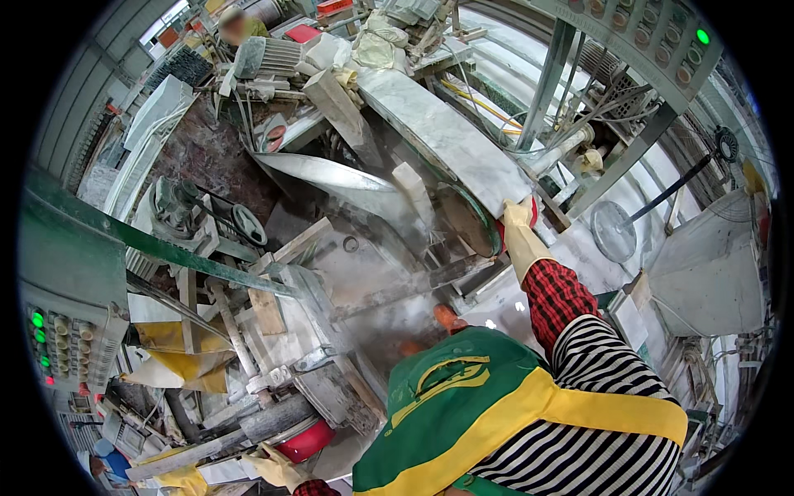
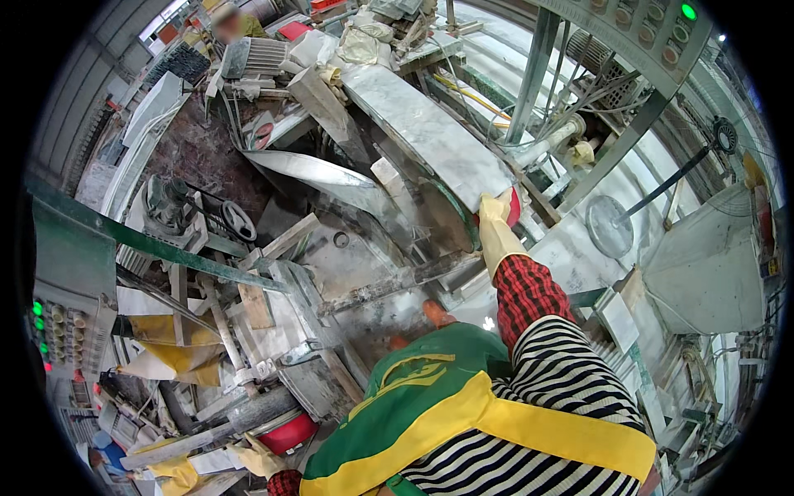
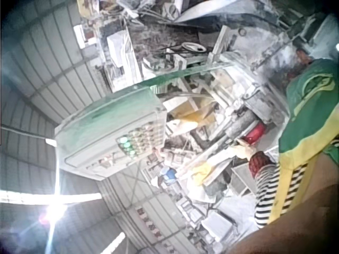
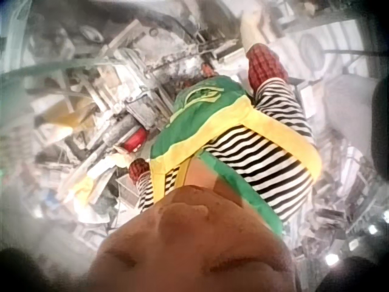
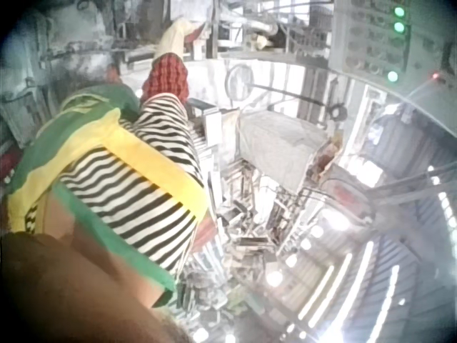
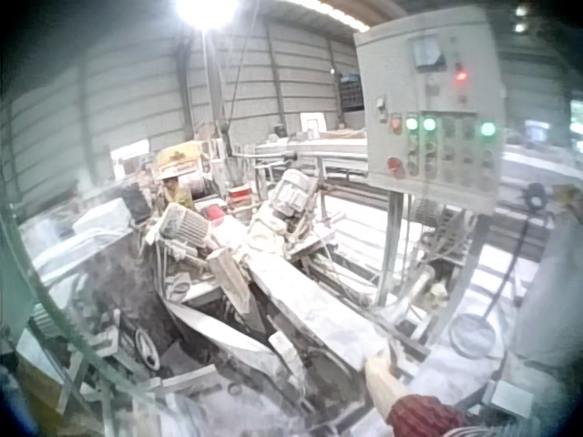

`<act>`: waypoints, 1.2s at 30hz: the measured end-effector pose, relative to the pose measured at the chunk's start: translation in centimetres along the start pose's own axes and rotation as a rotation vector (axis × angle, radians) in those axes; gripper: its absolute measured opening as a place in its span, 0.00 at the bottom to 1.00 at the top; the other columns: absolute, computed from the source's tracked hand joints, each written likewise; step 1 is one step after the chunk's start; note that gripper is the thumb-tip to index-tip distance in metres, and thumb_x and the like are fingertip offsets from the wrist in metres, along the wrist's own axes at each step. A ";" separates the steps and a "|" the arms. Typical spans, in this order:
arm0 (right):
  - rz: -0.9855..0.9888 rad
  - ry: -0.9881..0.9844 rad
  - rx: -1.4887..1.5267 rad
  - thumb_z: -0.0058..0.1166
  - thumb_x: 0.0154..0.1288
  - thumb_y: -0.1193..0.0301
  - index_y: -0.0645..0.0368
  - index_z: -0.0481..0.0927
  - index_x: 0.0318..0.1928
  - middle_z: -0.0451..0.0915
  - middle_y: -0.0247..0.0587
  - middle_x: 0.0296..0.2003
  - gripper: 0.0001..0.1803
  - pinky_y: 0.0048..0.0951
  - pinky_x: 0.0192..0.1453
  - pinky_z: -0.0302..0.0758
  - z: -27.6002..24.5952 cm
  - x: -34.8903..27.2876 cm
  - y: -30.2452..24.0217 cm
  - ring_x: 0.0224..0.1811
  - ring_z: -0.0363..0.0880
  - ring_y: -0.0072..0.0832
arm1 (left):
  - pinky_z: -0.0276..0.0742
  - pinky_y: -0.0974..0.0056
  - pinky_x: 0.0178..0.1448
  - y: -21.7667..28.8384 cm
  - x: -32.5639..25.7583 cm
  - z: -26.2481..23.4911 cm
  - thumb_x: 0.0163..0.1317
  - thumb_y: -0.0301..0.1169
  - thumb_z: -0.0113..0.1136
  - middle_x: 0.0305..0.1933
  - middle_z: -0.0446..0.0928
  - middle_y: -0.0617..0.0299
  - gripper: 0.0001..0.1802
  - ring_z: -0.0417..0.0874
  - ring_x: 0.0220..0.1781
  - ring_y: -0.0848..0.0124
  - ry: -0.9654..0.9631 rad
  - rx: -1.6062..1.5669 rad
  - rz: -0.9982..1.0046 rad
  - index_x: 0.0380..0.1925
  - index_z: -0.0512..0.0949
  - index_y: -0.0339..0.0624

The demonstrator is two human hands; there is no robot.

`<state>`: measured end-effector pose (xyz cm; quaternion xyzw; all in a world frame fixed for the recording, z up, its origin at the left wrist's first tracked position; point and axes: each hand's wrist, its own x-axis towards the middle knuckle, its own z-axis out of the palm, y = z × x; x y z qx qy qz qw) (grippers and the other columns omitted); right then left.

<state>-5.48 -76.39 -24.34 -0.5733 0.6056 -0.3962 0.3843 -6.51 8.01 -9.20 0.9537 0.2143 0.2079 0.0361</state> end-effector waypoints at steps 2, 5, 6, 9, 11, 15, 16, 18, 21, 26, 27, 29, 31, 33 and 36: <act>0.136 -0.262 -0.316 0.58 0.58 0.58 0.60 0.53 0.76 0.73 0.64 0.62 0.49 0.43 0.70 0.69 -2.8 -2.1 -4.8 0.63 0.75 0.55 | 0.75 0.44 0.58 1.4 0.5 -3.1 0.70 0.57 0.53 0.59 0.77 0.34 0.43 0.79 0.57 0.40 -0.107 0.160 -0.134 0.70 0.59 0.32; 0.159 -0.442 -0.333 0.58 0.62 0.53 0.68 0.59 0.69 0.81 0.68 0.47 0.43 0.48 0.49 0.81 -4.6 -5.7 -10.8 0.45 0.84 0.54 | 0.75 0.44 0.59 -2.6 0.6 -2.3 0.69 0.57 0.54 0.58 0.77 0.35 0.43 0.79 0.57 0.40 -0.125 0.284 -0.238 0.70 0.60 0.33; 0.208 -0.488 -0.288 0.58 0.63 0.53 0.69 0.60 0.66 0.82 0.68 0.43 0.42 0.48 0.41 0.82 -4.9 -5.0 -10.5 0.39 0.86 0.53 | 0.75 0.44 0.59 -3.4 0.9 -1.1 0.69 0.57 0.54 0.58 0.77 0.35 0.43 0.79 0.57 0.40 -0.105 0.299 -0.236 0.70 0.61 0.34; 0.327 -0.572 -0.127 0.61 0.63 0.56 0.66 0.63 0.57 0.82 0.59 0.28 0.33 0.42 0.23 0.79 -4.3 -1.0 -7.0 0.21 0.82 0.43 | 0.74 0.44 0.59 -2.7 1.4 1.3 0.69 0.57 0.55 0.57 0.78 0.35 0.42 0.78 0.57 0.40 -0.041 0.311 -0.186 0.70 0.62 0.35; 0.310 -0.536 0.005 0.66 0.61 0.62 0.63 0.63 0.53 0.81 0.52 0.23 0.30 0.38 0.16 0.77 -3.6 -1.8 -7.1 0.14 0.79 0.38 | 0.74 0.44 0.59 -3.0 0.4 1.5 0.68 0.57 0.56 0.57 0.78 0.35 0.42 0.78 0.57 0.41 -0.005 0.312 -0.180 0.70 0.62 0.35; 0.167 -0.425 -0.086 0.67 0.57 0.62 0.62 0.63 0.57 0.80 0.50 0.24 0.34 0.39 0.18 0.75 -4.8 0.5 -3.7 0.16 0.79 0.39 | 0.74 0.44 0.60 -1.9 1.5 3.1 0.68 0.57 0.57 0.56 0.78 0.36 0.42 0.78 0.57 0.41 0.046 0.247 -0.107 0.70 0.64 0.37; -0.095 -0.418 -0.202 0.66 0.57 0.60 0.61 0.65 0.58 0.81 0.53 0.27 0.33 0.42 0.28 0.77 -5.0 -1.5 -5.6 0.24 0.80 0.43 | 0.74 0.44 0.60 -2.6 0.8 2.7 0.68 0.57 0.57 0.55 0.79 0.36 0.41 0.78 0.57 0.41 0.062 0.240 -0.114 0.69 0.64 0.37; -0.629 -0.236 -0.486 0.64 0.57 0.56 0.59 0.69 0.59 0.82 0.59 0.35 0.33 0.47 0.48 0.79 -7.2 -6.3 -11.8 0.40 0.83 0.51 | 0.74 0.44 0.60 -3.8 0.0 1.7 0.67 0.57 0.57 0.55 0.79 0.36 0.41 0.78 0.57 0.41 0.090 0.166 -0.125 0.69 0.65 0.38; -0.856 -0.543 -0.653 0.62 0.59 0.56 0.58 0.69 0.65 0.77 0.59 0.58 0.36 0.42 0.67 0.71 -7.6 -6.2 -14.8 0.65 0.73 0.53 | 0.73 0.48 0.63 -9.6 1.8 4.3 0.68 0.57 0.56 0.61 0.76 0.40 0.40 0.77 0.61 0.45 -0.007 -0.138 -0.255 0.71 0.64 0.41; -0.796 -0.708 -1.065 0.57 0.63 0.53 0.55 0.64 0.72 0.60 0.59 0.73 0.40 0.40 0.75 0.64 -6.2 -5.9 -15.1 0.76 0.59 0.46 | 0.70 0.54 0.69 -2.1 3.7 -0.1 0.65 0.61 0.54 0.72 0.66 0.47 0.43 0.72 0.69 0.54 -0.323 0.324 -0.457 0.75 0.59 0.54; -0.797 -0.749 -1.100 0.57 0.63 0.53 0.55 0.63 0.72 0.59 0.58 0.73 0.40 0.40 0.75 0.64 -6.0 -5.8 -15.6 0.77 0.58 0.44 | 0.71 0.52 0.68 -3.7 3.6 1.2 0.59 0.66 0.57 0.68 0.70 0.46 0.47 0.74 0.67 0.50 -0.237 0.333 -0.463 0.73 0.63 0.51; -0.700 -0.876 -1.097 0.57 0.63 0.53 0.55 0.63 0.72 0.60 0.59 0.73 0.40 0.42 0.74 0.65 -6.5 -5.8 -17.6 0.76 0.59 0.47 | 0.72 0.49 0.67 -5.7 3.8 4.0 0.54 0.69 0.62 0.64 0.75 0.43 0.51 0.76 0.64 0.46 -0.133 0.357 -0.459 0.69 0.68 0.47; -0.875 -0.862 -1.067 0.58 0.63 0.52 0.58 0.65 0.70 0.63 0.57 0.71 0.39 0.42 0.73 0.67 -6.8 -4.0 -15.8 0.73 0.63 0.48 | 0.73 0.47 0.65 -7.0 2.3 5.5 0.55 0.69 0.60 0.60 0.76 0.40 0.49 0.76 0.62 0.44 0.087 0.296 -0.265 0.66 0.70 0.43; -0.876 -0.868 -1.108 0.59 0.64 0.51 0.57 0.65 0.70 0.66 0.55 0.68 0.40 0.43 0.70 0.70 -6.7 -5.6 -17.6 0.71 0.67 0.48 | 0.68 0.46 0.67 -7.2 1.7 5.6 0.61 0.67 0.55 0.63 0.70 0.40 0.48 0.70 0.66 0.45 0.047 0.407 -0.288 0.67 0.66 0.38; -0.769 -0.894 -1.259 0.61 0.62 0.51 0.56 0.59 0.74 0.63 0.56 0.70 0.45 0.45 0.69 0.71 -6.7 -6.3 -19.6 0.70 0.69 0.47 | 0.63 0.49 0.70 -3.3 2.0 4.0 0.63 0.63 0.56 0.65 0.64 0.38 0.49 0.64 0.69 0.45 -0.082 0.349 -0.419 0.68 0.59 0.32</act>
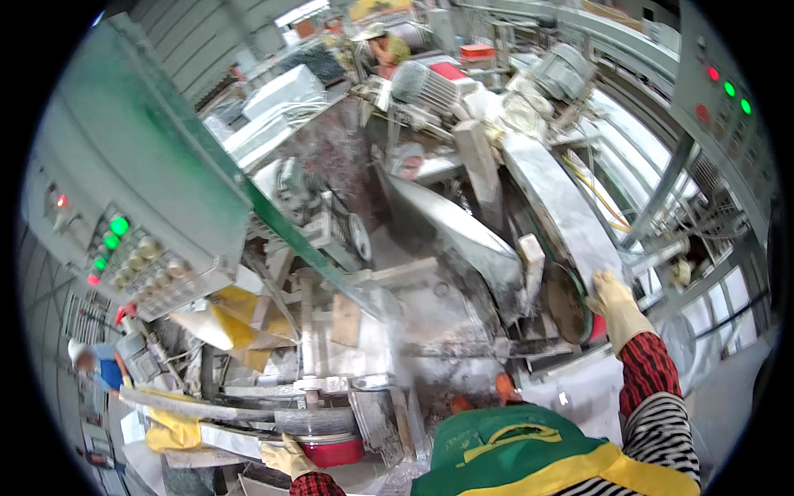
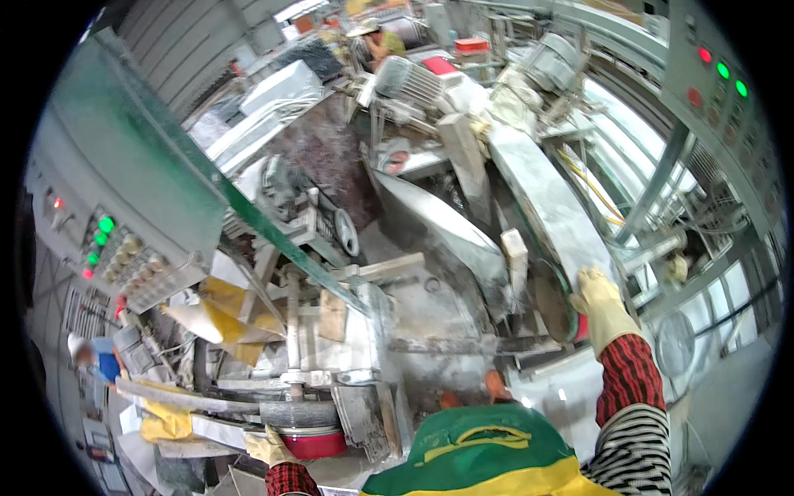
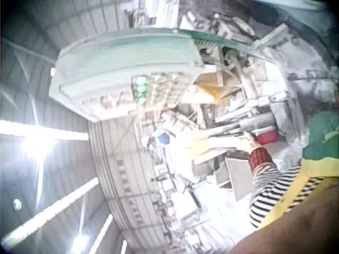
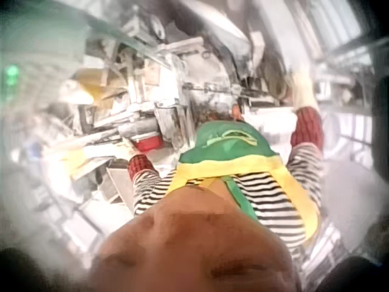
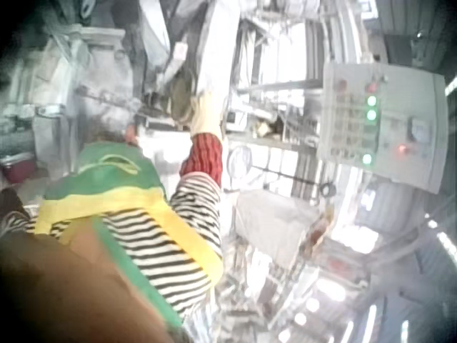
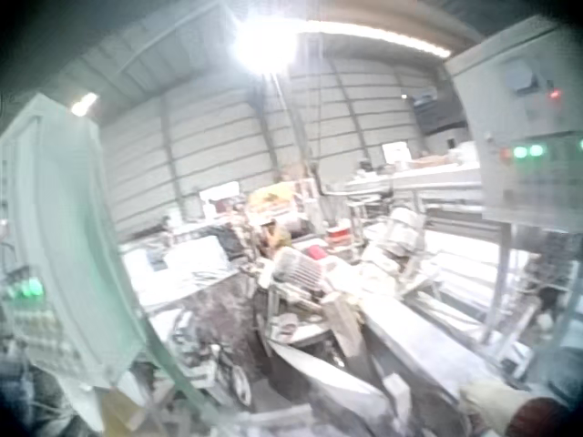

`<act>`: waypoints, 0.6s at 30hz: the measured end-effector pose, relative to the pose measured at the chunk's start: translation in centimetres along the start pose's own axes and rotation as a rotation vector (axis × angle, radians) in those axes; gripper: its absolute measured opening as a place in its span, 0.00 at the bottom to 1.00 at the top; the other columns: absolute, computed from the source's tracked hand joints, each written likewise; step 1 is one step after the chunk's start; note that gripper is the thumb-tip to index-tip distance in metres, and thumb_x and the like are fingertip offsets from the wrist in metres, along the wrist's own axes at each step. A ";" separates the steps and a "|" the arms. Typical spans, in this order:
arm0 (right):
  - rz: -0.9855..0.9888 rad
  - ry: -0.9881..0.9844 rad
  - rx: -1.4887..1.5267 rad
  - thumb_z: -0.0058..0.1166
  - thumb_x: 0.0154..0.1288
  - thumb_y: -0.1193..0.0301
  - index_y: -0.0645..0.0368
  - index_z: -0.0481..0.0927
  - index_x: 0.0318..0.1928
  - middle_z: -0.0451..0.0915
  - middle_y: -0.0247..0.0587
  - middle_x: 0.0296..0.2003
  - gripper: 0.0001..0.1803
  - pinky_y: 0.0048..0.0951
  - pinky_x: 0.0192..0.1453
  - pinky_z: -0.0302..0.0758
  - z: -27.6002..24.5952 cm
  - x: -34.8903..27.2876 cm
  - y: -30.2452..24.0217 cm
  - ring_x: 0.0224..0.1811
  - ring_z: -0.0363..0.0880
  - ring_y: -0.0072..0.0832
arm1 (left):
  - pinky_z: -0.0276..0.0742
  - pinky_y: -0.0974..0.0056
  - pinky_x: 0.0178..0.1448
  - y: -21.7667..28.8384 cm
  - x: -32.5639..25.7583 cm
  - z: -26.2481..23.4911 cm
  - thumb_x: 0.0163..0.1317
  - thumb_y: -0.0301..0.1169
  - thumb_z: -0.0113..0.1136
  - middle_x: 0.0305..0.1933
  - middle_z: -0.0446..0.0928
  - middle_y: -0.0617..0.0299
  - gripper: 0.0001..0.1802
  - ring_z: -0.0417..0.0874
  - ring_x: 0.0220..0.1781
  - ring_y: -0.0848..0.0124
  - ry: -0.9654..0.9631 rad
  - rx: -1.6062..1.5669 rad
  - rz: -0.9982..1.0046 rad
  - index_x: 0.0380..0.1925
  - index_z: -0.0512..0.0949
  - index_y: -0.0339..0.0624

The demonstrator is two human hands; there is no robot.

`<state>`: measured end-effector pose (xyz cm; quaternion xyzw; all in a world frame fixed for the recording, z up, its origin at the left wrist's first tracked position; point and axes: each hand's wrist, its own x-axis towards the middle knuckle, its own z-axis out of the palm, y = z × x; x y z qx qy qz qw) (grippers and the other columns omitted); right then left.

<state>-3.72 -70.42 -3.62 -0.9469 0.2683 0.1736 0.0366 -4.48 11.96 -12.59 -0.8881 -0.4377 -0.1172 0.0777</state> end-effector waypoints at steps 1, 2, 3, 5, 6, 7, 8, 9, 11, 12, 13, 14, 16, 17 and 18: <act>0.015 -0.014 -0.050 0.61 0.63 0.50 0.56 0.58 0.74 0.60 0.58 0.72 0.46 0.46 0.68 0.73 0.3 0.3 0.3 0.69 0.70 0.48 | 0.63 0.49 0.70 -0.1 -0.3 -0.4 0.63 0.63 0.56 0.65 0.64 0.38 0.48 0.64 0.69 0.45 0.029 -0.005 0.026 0.67 0.59 0.32; 0.010 -0.030 -0.066 0.61 0.63 0.50 0.56 0.58 0.74 0.60 0.58 0.73 0.46 0.46 0.68 0.73 0.1 0.7 0.2 0.69 0.70 0.48 | 0.62 0.49 0.71 -0.1 -0.5 -0.4 0.64 0.62 0.56 0.64 0.64 0.38 0.48 0.64 0.68 0.45 0.051 -0.003 0.061 0.67 0.59 0.31; 0.006 -0.047 -0.081 0.61 0.63 0.50 0.56 0.58 0.75 0.59 0.58 0.73 0.46 0.46 0.67 0.73 -0.1 1.1 -0.1 0.69 0.70 0.49 | 0.62 0.49 0.71 -0.4 -0.5 -0.2 0.64 0.62 0.55 0.64 0.64 0.38 0.48 0.64 0.68 0.45 0.083 -0.001 0.058 0.67 0.59 0.31; -0.003 -0.064 -0.109 0.61 0.63 0.50 0.56 0.56 0.76 0.58 0.59 0.74 0.47 0.46 0.68 0.73 0.7 1.9 0.6 0.70 0.69 0.50 | 0.61 0.50 0.71 -1.1 -0.6 0.9 0.64 0.63 0.55 0.64 0.64 0.38 0.48 0.64 0.68 0.45 0.133 0.001 0.079 0.67 0.59 0.31; -0.003 -0.069 -0.114 0.61 0.63 0.51 0.56 0.56 0.76 0.58 0.59 0.74 0.47 0.46 0.69 0.72 1.1 2.3 0.8 0.70 0.69 0.50 | 0.61 0.50 0.71 -1.5 -0.6 1.2 0.64 0.63 0.54 0.65 0.63 0.38 0.48 0.63 0.68 0.45 0.113 0.013 0.065 0.67 0.59 0.32; 0.004 -0.079 -0.118 0.61 0.63 0.51 0.56 0.55 0.76 0.58 0.59 0.74 0.48 0.46 0.69 0.71 0.9 2.3 0.6 0.70 0.69 0.51 | 0.60 0.50 0.72 -1.0 -0.9 0.6 0.64 0.63 0.54 0.66 0.63 0.37 0.48 0.63 0.69 0.45 0.091 0.026 0.058 0.68 0.58 0.32; 0.011 -0.088 -0.122 0.61 0.63 0.51 0.57 0.55 0.76 0.57 0.60 0.74 0.48 0.45 0.70 0.71 0.7 2.2 0.5 0.70 0.69 0.51 | 0.60 0.50 0.72 -0.4 -1.0 -0.1 0.64 0.63 0.54 0.66 0.62 0.37 0.48 0.63 0.69 0.45 0.070 0.039 0.051 0.68 0.58 0.32; 0.029 -0.072 -0.116 0.61 0.63 0.52 0.57 0.55 0.76 0.57 0.60 0.74 0.47 0.44 0.71 0.69 0.5 2.0 0.3 0.70 0.69 0.52 | 0.59 0.50 0.74 0.1 -1.2 -0.9 0.64 0.64 0.52 0.69 0.60 0.36 0.49 0.61 0.71 0.44 -0.059 -0.002 0.007 0.69 0.58 0.33; 0.036 -0.078 -0.104 0.62 0.63 0.53 0.56 0.55 0.76 0.57 0.61 0.74 0.47 0.43 0.72 0.69 0.2 1.9 0.0 0.70 0.69 0.53 | 0.54 0.47 0.76 0.3 -1.4 -1.5 0.65 0.65 0.51 0.71 0.58 0.34 0.50 0.57 0.75 0.42 -0.098 -0.017 -0.004 0.71 0.56 0.33; 0.039 -0.080 -0.099 0.62 0.63 0.53 0.56 0.55 0.76 0.57 0.61 0.74 0.47 0.43 0.72 0.69 0.0 1.9 -0.1 0.70 0.68 0.53 | 0.52 0.45 0.77 0.4 -1.4 -1.7 0.65 0.66 0.50 0.73 0.57 0.32 0.51 0.55 0.76 0.41 -0.118 -0.025 -0.009 0.71 0.55 0.32; 0.040 -0.086 -0.100 0.61 0.63 0.54 0.56 0.55 0.76 0.56 0.61 0.74 0.47 0.43 0.72 0.69 0.0 1.9 -0.1 0.70 0.68 0.53 | 0.53 0.44 0.77 0.3 -1.4 -1.6 0.65 0.66 0.50 0.71 0.58 0.32 0.51 0.56 0.75 0.41 -0.102 -0.006 0.010 0.71 0.55 0.33; 0.042 -0.091 -0.101 0.61 0.63 0.54 0.56 0.55 0.76 0.56 0.62 0.74 0.47 0.44 0.72 0.69 -0.1 2.0 -0.1 0.70 0.68 0.53 | 0.53 0.44 0.76 0.2 -1.4 -1.7 0.65 0.66 0.50 0.71 0.59 0.32 0.51 0.57 0.74 0.41 -0.107 -0.015 0.006 0.72 0.55 0.33; 0.047 -0.103 -0.094 0.61 0.63 0.54 0.57 0.55 0.76 0.56 0.62 0.74 0.47 0.44 0.72 0.69 -0.4 1.9 -0.3 0.71 0.67 0.52 | 0.54 0.44 0.76 0.4 -1.6 -1.9 0.64 0.66 0.51 0.70 0.60 0.33 0.51 0.58 0.73 0.41 -0.120 -0.032 0.001 0.72 0.55 0.33; 0.050 -0.109 -0.086 0.61 0.63 0.54 0.57 0.55 0.76 0.56 0.62 0.74 0.47 0.44 0.72 0.69 -0.9 1.6 -0.6 0.71 0.67 0.52 | 0.55 0.44 0.75 0.6 -1.8 -2.1 0.64 0.65 0.51 0.69 0.60 0.32 0.51 0.59 0.72 0.40 -0.102 -0.040 0.002 0.71 0.55 0.33; 0.053 -0.115 -0.078 0.60 0.64 0.54 0.57 0.55 0.76 0.55 0.62 0.74 0.47 0.45 0.72 0.69 -1.0 1.5 -0.8 0.71 0.67 0.51 | 0.57 0.44 0.74 0.7 -2.2 -2.2 0.65 0.65 0.52 0.69 0.61 0.32 0.51 0.60 0.72 0.40 -0.084 -0.047 0.003 0.71 0.56 0.34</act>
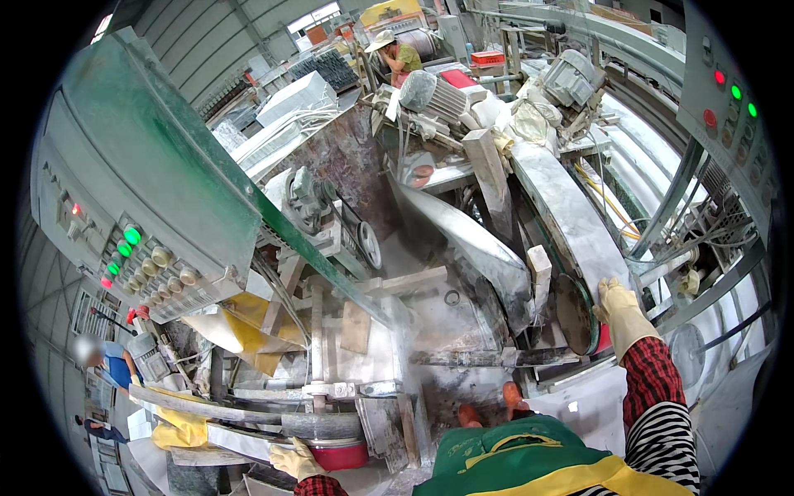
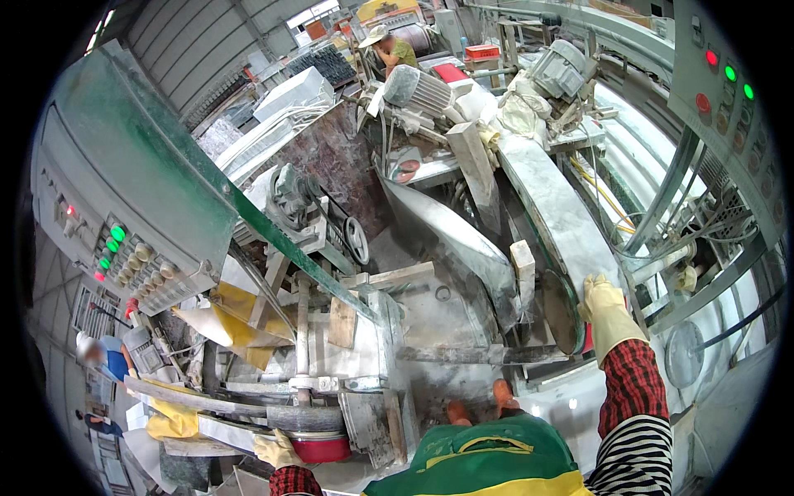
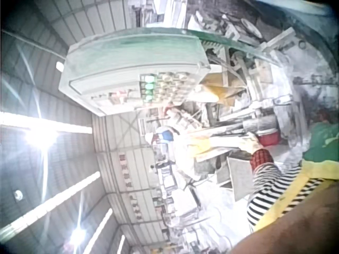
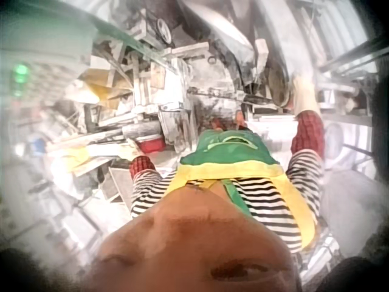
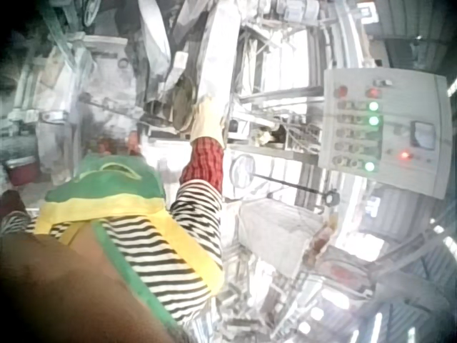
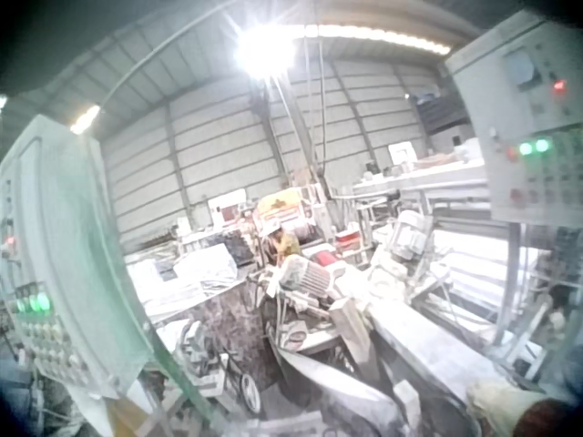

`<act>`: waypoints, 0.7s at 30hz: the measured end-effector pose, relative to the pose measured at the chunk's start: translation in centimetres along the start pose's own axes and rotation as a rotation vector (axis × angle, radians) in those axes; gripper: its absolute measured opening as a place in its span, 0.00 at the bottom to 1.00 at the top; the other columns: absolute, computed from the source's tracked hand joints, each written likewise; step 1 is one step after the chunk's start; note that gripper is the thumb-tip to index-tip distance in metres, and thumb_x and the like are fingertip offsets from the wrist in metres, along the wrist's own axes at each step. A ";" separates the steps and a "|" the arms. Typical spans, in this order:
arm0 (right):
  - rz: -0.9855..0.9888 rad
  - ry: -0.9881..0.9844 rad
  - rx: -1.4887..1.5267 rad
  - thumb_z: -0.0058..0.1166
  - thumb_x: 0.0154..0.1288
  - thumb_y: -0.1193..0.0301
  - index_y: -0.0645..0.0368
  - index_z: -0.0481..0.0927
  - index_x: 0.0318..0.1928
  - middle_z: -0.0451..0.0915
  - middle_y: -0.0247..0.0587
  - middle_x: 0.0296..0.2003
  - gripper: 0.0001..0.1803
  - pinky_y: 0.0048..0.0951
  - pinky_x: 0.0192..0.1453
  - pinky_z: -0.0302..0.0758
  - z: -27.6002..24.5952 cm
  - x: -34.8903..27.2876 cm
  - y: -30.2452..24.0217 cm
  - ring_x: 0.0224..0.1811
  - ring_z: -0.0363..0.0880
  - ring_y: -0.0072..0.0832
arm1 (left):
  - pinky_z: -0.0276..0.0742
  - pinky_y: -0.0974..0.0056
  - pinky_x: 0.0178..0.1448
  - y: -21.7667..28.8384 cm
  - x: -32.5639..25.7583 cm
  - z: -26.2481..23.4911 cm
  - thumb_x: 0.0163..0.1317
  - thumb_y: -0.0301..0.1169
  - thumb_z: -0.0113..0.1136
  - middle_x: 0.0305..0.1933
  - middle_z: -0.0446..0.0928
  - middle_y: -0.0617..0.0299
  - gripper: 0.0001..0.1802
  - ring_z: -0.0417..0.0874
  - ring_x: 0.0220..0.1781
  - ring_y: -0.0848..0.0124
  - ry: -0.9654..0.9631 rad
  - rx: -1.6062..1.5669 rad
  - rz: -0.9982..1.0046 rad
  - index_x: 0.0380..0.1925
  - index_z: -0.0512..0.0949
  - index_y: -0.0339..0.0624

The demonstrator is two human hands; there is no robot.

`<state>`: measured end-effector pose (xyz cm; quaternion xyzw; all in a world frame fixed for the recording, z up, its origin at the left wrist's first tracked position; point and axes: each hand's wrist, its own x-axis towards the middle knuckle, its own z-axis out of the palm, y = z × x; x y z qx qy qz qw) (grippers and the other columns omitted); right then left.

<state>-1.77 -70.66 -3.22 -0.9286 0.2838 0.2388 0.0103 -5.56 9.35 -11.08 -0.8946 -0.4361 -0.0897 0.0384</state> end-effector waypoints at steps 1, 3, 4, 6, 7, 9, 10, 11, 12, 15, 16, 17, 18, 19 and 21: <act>0.005 0.013 -0.019 0.61 0.63 0.54 0.57 0.55 0.76 0.56 0.62 0.74 0.47 0.45 0.72 0.69 0.3 0.3 0.1 0.71 0.67 0.51 | 0.58 0.44 0.74 0.0 -0.2 -0.2 0.65 0.64 0.52 0.68 0.61 0.32 0.50 0.61 0.71 0.40 0.019 -0.009 0.001 0.71 0.56 0.34; 0.013 0.040 -0.056 0.61 0.63 0.53 0.57 0.55 0.76 0.58 0.60 0.74 0.47 0.45 0.72 0.69 1.2 1.2 0.3 0.71 0.68 0.49 | 0.60 0.45 0.73 -1.0 0.6 1.7 0.64 0.63 0.54 0.68 0.61 0.33 0.49 0.62 0.70 0.40 0.081 0.033 0.027 0.71 0.57 0.34; 0.015 0.029 -0.058 0.61 0.62 0.53 0.57 0.55 0.76 0.58 0.60 0.74 0.47 0.45 0.72 0.70 1.3 1.5 0.4 0.71 0.68 0.49 | 0.61 0.46 0.72 -0.5 0.4 1.4 0.64 0.63 0.54 0.68 0.61 0.33 0.49 0.62 0.70 0.40 0.108 0.052 0.042 0.71 0.57 0.35; 0.017 0.007 -0.063 0.62 0.62 0.52 0.56 0.55 0.76 0.59 0.59 0.73 0.48 0.45 0.71 0.70 1.3 1.9 0.7 0.71 0.68 0.48 | 0.63 0.47 0.71 0.4 -0.1 0.5 0.64 0.62 0.55 0.68 0.61 0.34 0.49 0.64 0.69 0.40 0.038 0.010 0.026 0.71 0.57 0.35; 0.015 0.011 -0.060 0.62 0.61 0.52 0.57 0.56 0.76 0.60 0.59 0.73 0.48 0.46 0.71 0.71 1.3 2.0 0.6 0.71 0.68 0.48 | 0.64 0.47 0.71 0.9 -0.5 -0.4 0.64 0.62 0.55 0.68 0.61 0.34 0.49 0.64 0.68 0.40 0.005 -0.010 0.014 0.71 0.58 0.35; 0.007 0.019 -0.058 0.62 0.61 0.52 0.57 0.58 0.75 0.61 0.59 0.72 0.47 0.46 0.69 0.72 1.3 2.3 0.4 0.71 0.68 0.48 | 0.61 0.49 0.73 1.1 -0.9 -0.4 0.64 0.61 0.56 0.70 0.60 0.35 0.49 0.62 0.70 0.43 0.018 0.029 -0.007 0.72 0.56 0.36; 0.002 0.034 -0.041 0.62 0.61 0.52 0.57 0.60 0.73 0.63 0.58 0.71 0.46 0.46 0.68 0.73 1.2 2.6 0.1 0.70 0.69 0.48 | 0.60 0.50 0.74 0.6 -1.2 -0.3 0.64 0.60 0.56 0.71 0.59 0.36 0.49 0.62 0.71 0.44 0.023 0.049 -0.027 0.73 0.55 0.36; -0.008 0.048 -0.026 0.63 0.60 0.53 0.58 0.61 0.72 0.65 0.57 0.69 0.44 0.47 0.67 0.73 1.4 3.0 -0.1 0.68 0.71 0.48 | 0.60 0.50 0.74 0.0 -1.4 -0.5 0.65 0.60 0.56 0.72 0.59 0.37 0.49 0.62 0.71 0.44 0.011 0.052 -0.009 0.73 0.54 0.36; -0.024 0.062 -0.014 0.63 0.60 0.53 0.58 0.63 0.70 0.66 0.56 0.68 0.43 0.47 0.66 0.74 1.8 3.6 -0.3 0.67 0.72 0.48 | 0.60 0.49 0.74 -0.4 -1.7 -0.4 0.65 0.59 0.55 0.73 0.58 0.37 0.48 0.62 0.71 0.44 0.054 0.098 0.001 0.73 0.55 0.36; -0.175 0.211 -0.146 0.61 0.61 0.54 0.55 0.71 0.63 0.72 0.44 0.64 0.33 0.40 0.69 0.71 8.7 9.7 4.5 0.67 0.69 0.41 | 0.62 0.49 0.73 1.5 -2.1 -1.4 0.62 0.59 0.57 0.72 0.60 0.38 0.47 0.62 0.71 0.45 0.034 -0.016 0.060 0.70 0.60 0.35; -0.253 0.250 -0.240 0.60 0.61 0.54 0.54 0.71 0.66 0.69 0.40 0.69 0.35 0.37 0.74 0.67 9.3 10.1 5.1 0.73 0.63 0.36 | 0.63 0.49 0.72 3.0 -2.8 -4.8 0.61 0.59 0.59 0.72 0.60 0.38 0.47 0.63 0.71 0.46 -0.041 -0.096 0.049 0.70 0.62 0.35; -0.174 0.176 -0.149 0.58 0.62 0.54 0.55 0.72 0.66 0.69 0.42 0.69 0.34 0.37 0.73 0.67 9.6 10.7 5.6 0.73 0.64 0.37 | 0.64 0.49 0.71 3.6 -2.8 -5.6 0.59 0.58 0.60 0.72 0.61 0.40 0.47 0.63 0.71 0.46 -0.010 -0.103 0.007 0.69 0.62 0.36; -0.102 0.112 -0.064 0.56 0.63 0.54 0.55 0.73 0.65 0.69 0.43 0.69 0.33 0.37 0.73 0.68 8.9 10.6 5.2 0.73 0.65 0.37 | 0.64 0.49 0.71 3.6 -2.7 -5.4 0.58 0.57 0.62 0.71 0.62 0.41 0.47 0.64 0.70 0.46 0.019 -0.107 -0.032 0.69 0.63 0.37; -0.036 0.095 -0.026 0.56 0.63 0.55 0.55 0.72 0.65 0.69 0.45 0.69 0.32 0.38 0.72 0.68 9.1 9.8 6.0 0.72 0.66 0.39 | 0.65 0.49 0.70 3.2 -2.8 -4.8 0.57 0.57 0.63 0.71 0.63 0.41 0.47 0.64 0.70 0.46 0.053 -0.105 -0.031 0.69 0.63 0.38; -0.019 0.109 0.039 0.55 0.64 0.56 0.56 0.72 0.64 0.70 0.48 0.67 0.31 0.39 0.71 0.69 8.6 10.7 5.6 0.70 0.67 0.42 | 0.67 0.49 0.68 2.3 -3.0 -3.2 0.56 0.57 0.63 0.69 0.63 0.41 0.47 0.65 0.69 0.46 0.118 -0.089 -0.054 0.69 0.63 0.39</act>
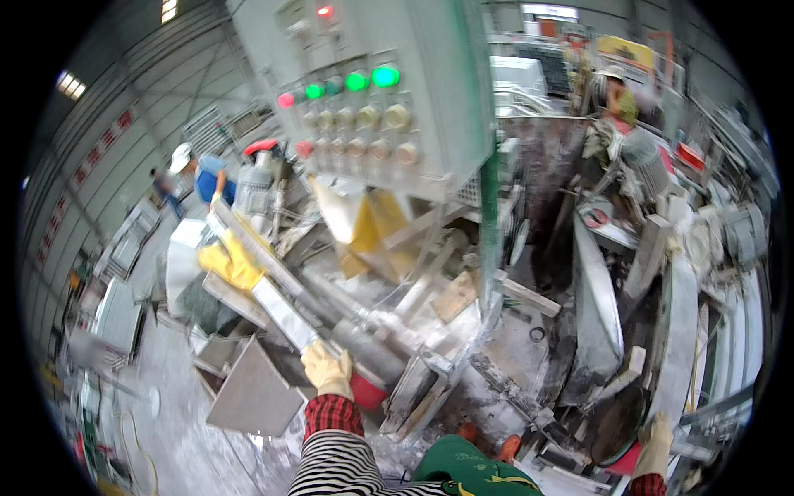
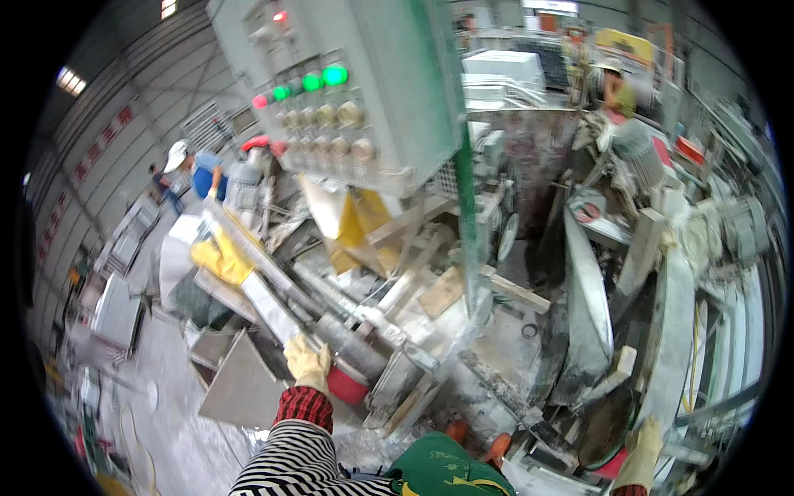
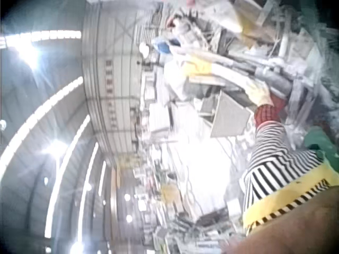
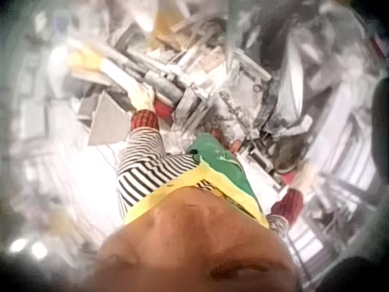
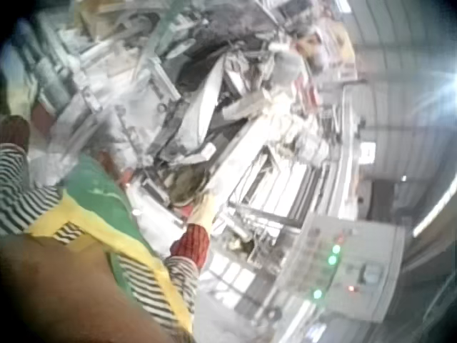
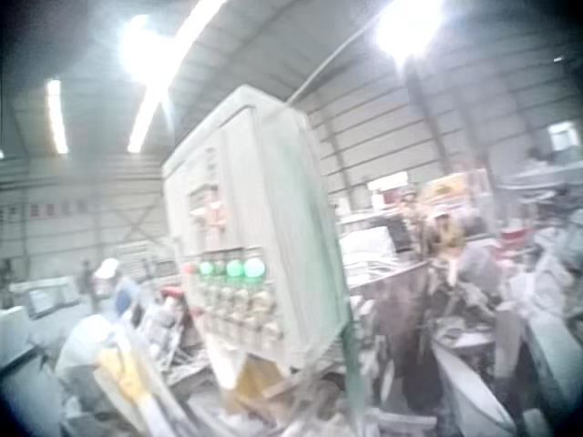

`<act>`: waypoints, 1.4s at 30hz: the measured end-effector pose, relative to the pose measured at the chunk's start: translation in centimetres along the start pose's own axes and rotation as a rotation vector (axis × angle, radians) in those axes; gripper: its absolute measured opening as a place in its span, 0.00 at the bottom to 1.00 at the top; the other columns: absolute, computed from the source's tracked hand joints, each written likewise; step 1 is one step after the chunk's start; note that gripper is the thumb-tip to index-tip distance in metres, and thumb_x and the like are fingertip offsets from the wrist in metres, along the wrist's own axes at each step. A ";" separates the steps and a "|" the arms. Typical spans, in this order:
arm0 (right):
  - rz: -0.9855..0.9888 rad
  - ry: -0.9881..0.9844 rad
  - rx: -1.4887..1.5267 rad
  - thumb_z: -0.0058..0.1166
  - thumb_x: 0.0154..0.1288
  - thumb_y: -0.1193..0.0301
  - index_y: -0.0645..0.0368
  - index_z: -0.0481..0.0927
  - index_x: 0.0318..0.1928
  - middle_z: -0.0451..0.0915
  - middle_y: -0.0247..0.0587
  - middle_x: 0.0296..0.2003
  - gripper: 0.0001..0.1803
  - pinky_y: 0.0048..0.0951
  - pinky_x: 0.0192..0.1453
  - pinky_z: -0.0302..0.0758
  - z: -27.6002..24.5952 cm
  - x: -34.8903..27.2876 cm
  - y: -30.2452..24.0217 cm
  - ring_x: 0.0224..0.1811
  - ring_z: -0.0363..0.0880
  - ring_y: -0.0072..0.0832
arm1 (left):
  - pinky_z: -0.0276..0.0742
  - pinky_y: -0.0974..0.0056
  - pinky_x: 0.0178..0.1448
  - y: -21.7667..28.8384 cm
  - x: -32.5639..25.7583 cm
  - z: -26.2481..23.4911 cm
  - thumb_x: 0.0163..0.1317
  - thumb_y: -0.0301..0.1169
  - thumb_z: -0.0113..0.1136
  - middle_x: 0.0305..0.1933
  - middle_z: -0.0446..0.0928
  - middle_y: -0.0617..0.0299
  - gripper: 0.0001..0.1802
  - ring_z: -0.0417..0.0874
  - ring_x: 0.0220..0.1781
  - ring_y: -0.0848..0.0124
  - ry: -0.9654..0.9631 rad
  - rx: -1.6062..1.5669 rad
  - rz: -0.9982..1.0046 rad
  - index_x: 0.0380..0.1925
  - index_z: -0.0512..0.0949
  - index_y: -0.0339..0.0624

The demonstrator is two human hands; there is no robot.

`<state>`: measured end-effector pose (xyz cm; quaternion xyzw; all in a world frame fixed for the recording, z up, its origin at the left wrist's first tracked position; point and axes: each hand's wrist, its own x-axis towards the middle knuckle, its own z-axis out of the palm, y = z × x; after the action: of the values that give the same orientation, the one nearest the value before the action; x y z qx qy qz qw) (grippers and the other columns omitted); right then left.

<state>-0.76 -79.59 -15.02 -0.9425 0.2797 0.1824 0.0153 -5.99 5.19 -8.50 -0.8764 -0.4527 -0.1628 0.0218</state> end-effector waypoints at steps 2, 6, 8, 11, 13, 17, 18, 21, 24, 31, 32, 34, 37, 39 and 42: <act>0.022 -0.007 0.074 0.54 0.65 0.57 0.56 0.71 0.63 0.71 0.51 0.66 0.29 0.41 0.69 0.70 0.0 0.6 0.1 0.68 0.69 0.46 | 0.67 0.48 0.67 -0.2 -0.3 0.2 0.55 0.57 0.64 0.69 0.62 0.41 0.48 0.64 0.68 0.45 0.027 0.014 0.006 0.68 0.64 0.40; 0.054 -0.027 0.347 0.53 0.67 0.59 0.57 0.70 0.62 0.72 0.57 0.62 0.26 0.45 0.65 0.73 0.8 3.2 1.0 0.64 0.72 0.52 | 0.67 0.48 0.66 -0.3 -0.9 0.3 0.54 0.56 0.64 0.70 0.61 0.39 0.47 0.63 0.69 0.43 0.057 0.019 -0.004 0.68 0.64 0.39; 0.102 -0.048 0.665 0.52 0.69 0.60 0.57 0.69 0.61 0.73 0.60 0.61 0.25 0.47 0.64 0.74 1.8 4.4 2.1 0.62 0.74 0.56 | 0.66 0.46 0.66 0.5 -1.1 0.1 0.53 0.54 0.66 0.70 0.61 0.39 0.46 0.62 0.69 0.43 0.074 -0.006 0.017 0.67 0.65 0.39; 0.256 -0.054 1.339 0.52 0.69 0.60 0.58 0.69 0.61 0.73 0.59 0.60 0.25 0.48 0.62 0.75 2.9 4.4 1.9 0.59 0.76 0.56 | 0.66 0.46 0.65 1.0 -1.4 0.0 0.52 0.53 0.68 0.70 0.61 0.39 0.46 0.63 0.68 0.44 0.094 -0.025 0.031 0.66 0.65 0.39; -0.029 0.014 0.349 0.49 0.71 0.59 0.59 0.68 0.61 0.74 0.58 0.59 0.25 0.48 0.60 0.76 -0.5 1.4 -1.1 0.57 0.77 0.57 | 0.67 0.46 0.64 0.4 -1.8 -0.5 0.51 0.52 0.68 0.69 0.61 0.40 0.46 0.63 0.67 0.44 0.110 -0.008 0.030 0.65 0.65 0.38; -0.141 0.032 -0.120 0.49 0.68 0.60 0.60 0.67 0.63 0.74 0.59 0.59 0.27 0.48 0.59 0.77 -5.8 -3.5 -4.4 0.57 0.78 0.56 | 0.66 0.46 0.64 0.7 -2.2 -1.0 0.51 0.51 0.69 0.69 0.61 0.40 0.45 0.64 0.66 0.44 0.116 -0.011 0.052 0.65 0.65 0.39; -0.119 0.028 -0.076 0.51 0.66 0.62 0.61 0.67 0.63 0.74 0.59 0.59 0.28 0.47 0.60 0.77 -5.8 -3.5 -4.4 0.58 0.77 0.56 | 0.66 0.46 0.64 0.7 -2.4 -1.2 0.51 0.51 0.69 0.69 0.61 0.40 0.45 0.64 0.66 0.44 0.117 -0.017 0.057 0.65 0.65 0.39; -0.035 0.053 0.066 0.57 0.61 0.66 0.63 0.66 0.61 0.73 0.60 0.60 0.29 0.47 0.62 0.77 -4.4 -2.1 -3.5 0.61 0.76 0.55 | 0.65 0.46 0.66 1.6 -2.5 -1.8 0.53 0.50 0.68 0.69 0.61 0.40 0.45 0.63 0.68 0.43 0.067 -0.059 0.079 0.66 0.64 0.39; -0.096 0.093 -0.065 0.54 0.63 0.67 0.62 0.65 0.62 0.73 0.60 0.60 0.28 0.49 0.61 0.78 -3.1 -1.0 -2.6 0.60 0.76 0.56 | 0.63 0.45 0.68 1.7 -3.0 -1.6 0.54 0.51 0.67 0.70 0.60 0.39 0.45 0.61 0.70 0.42 0.066 -0.027 0.062 0.67 0.63 0.38; 0.013 -0.061 0.128 0.53 0.62 0.62 0.58 0.63 0.71 0.67 0.54 0.68 0.37 0.47 0.68 0.72 -3.4 0.5 -1.7 0.67 0.71 0.50 | 0.63 0.46 0.68 2.0 -3.4 -1.3 0.55 0.52 0.67 0.70 0.60 0.37 0.46 0.62 0.70 0.40 0.066 -0.001 0.087 0.68 0.63 0.37; -0.008 -0.044 0.132 0.53 0.62 0.62 0.58 0.62 0.71 0.66 0.54 0.68 0.37 0.47 0.69 0.71 -2.6 1.1 -1.4 0.67 0.70 0.50 | 0.64 0.46 0.68 1.9 -3.6 -1.2 0.55 0.52 0.67 0.70 0.60 0.37 0.46 0.62 0.70 0.40 0.091 0.009 0.102 0.67 0.63 0.37; -0.089 0.027 0.020 0.53 0.63 0.61 0.58 0.63 0.71 0.67 0.55 0.67 0.37 0.48 0.69 0.71 -2.5 0.2 -2.4 0.67 0.71 0.51 | 0.64 0.45 0.68 1.6 -3.9 -1.5 0.55 0.52 0.67 0.70 0.60 0.36 0.46 0.62 0.70 0.39 0.083 0.010 0.089 0.68 0.63 0.37; -0.134 0.046 -0.162 0.50 0.65 0.63 0.59 0.65 0.68 0.67 0.58 0.67 0.31 0.48 0.64 0.76 -4.1 -0.9 -3.8 0.63 0.75 0.54 | 0.63 0.45 0.70 1.8 -4.2 -1.8 0.55 0.52 0.67 0.71 0.59 0.36 0.46 0.61 0.71 0.38 0.065 -0.009 0.087 0.68 0.63 0.37; -0.111 0.016 -0.150 0.49 0.66 0.62 0.60 0.65 0.67 0.65 0.60 0.68 0.31 0.49 0.63 0.76 -3.8 -0.5 -3.4 0.62 0.76 0.57 | 0.62 0.44 0.70 1.9 -4.3 -1.7 0.55 0.51 0.67 0.72 0.59 0.36 0.46 0.60 0.72 0.37 0.058 -0.014 0.090 0.68 0.62 0.37; -0.046 -0.039 -0.011 0.47 0.68 0.59 0.62 0.62 0.70 0.62 0.62 0.71 0.34 0.51 0.67 0.71 -3.6 0.3 -2.7 0.62 0.74 0.60 | 0.60 0.43 0.72 1.8 -4.6 -1.0 0.55 0.50 0.67 0.73 0.57 0.36 0.47 0.59 0.73 0.35 0.043 -0.014 0.082 0.70 0.61 0.38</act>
<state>2.12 -77.96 -12.01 -0.9449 0.2568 0.2020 0.0197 -7.28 0.37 -8.74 -0.8905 -0.4149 -0.1838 0.0323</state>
